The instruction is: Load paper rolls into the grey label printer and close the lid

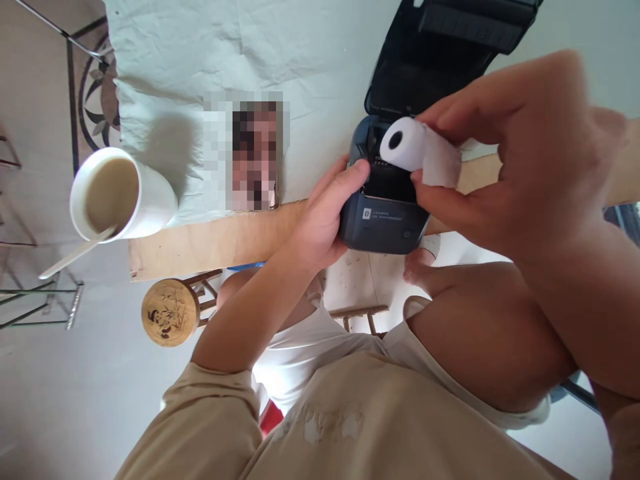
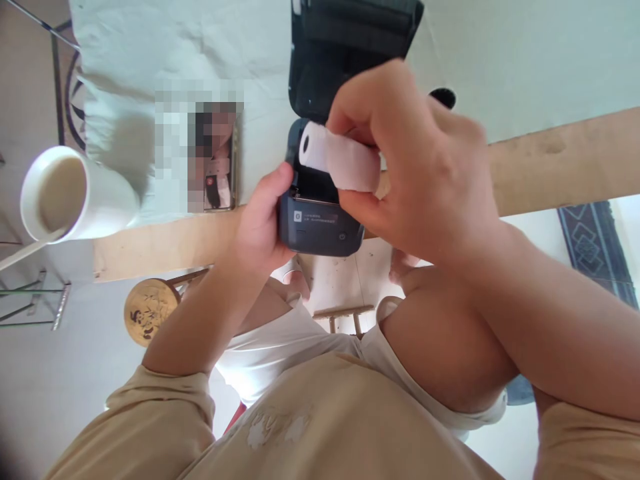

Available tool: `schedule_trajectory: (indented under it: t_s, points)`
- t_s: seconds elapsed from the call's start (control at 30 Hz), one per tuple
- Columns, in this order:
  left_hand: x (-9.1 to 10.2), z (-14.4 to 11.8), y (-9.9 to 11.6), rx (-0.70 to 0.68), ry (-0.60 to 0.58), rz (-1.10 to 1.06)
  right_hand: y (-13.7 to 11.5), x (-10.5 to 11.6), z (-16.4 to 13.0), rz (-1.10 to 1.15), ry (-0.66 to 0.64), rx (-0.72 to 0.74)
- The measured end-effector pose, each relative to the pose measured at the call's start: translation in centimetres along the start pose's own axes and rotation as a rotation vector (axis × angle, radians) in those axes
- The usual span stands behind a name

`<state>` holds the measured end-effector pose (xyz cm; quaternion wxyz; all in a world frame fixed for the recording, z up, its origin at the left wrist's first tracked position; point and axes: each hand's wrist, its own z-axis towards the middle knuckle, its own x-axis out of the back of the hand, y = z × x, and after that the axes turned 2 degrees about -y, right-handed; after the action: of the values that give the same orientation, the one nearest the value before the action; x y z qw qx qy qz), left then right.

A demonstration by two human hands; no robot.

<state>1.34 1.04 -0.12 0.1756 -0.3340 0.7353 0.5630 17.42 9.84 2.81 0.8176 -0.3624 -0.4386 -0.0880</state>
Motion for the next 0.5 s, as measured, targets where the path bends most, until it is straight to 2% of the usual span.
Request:
schedule_trajectory:
  t_s: [0.1, 0.2, 0.3, 0.5]
  points:
    - [-0.1, -0.2, 0.2, 0.024, 0.004, 0.019, -0.3, -0.4, 0.6, -0.215, 0.049, 0.184]
    - [-0.3, -0.3, 0.3, 0.018, -0.012, -0.025, 0.3, -0.4, 0.6, -0.183, 0.085, 0.322]
    - [-0.6, -0.5, 0.4, -0.023, 0.005, -0.066, 0.1, -0.4, 0.1, -0.138, 0.164, 0.397]
    - [-0.5, -0.8, 0.6, -0.070, -0.046, -0.053, -1.6, -1.0, -0.8, -0.086, 0.069, 0.561]
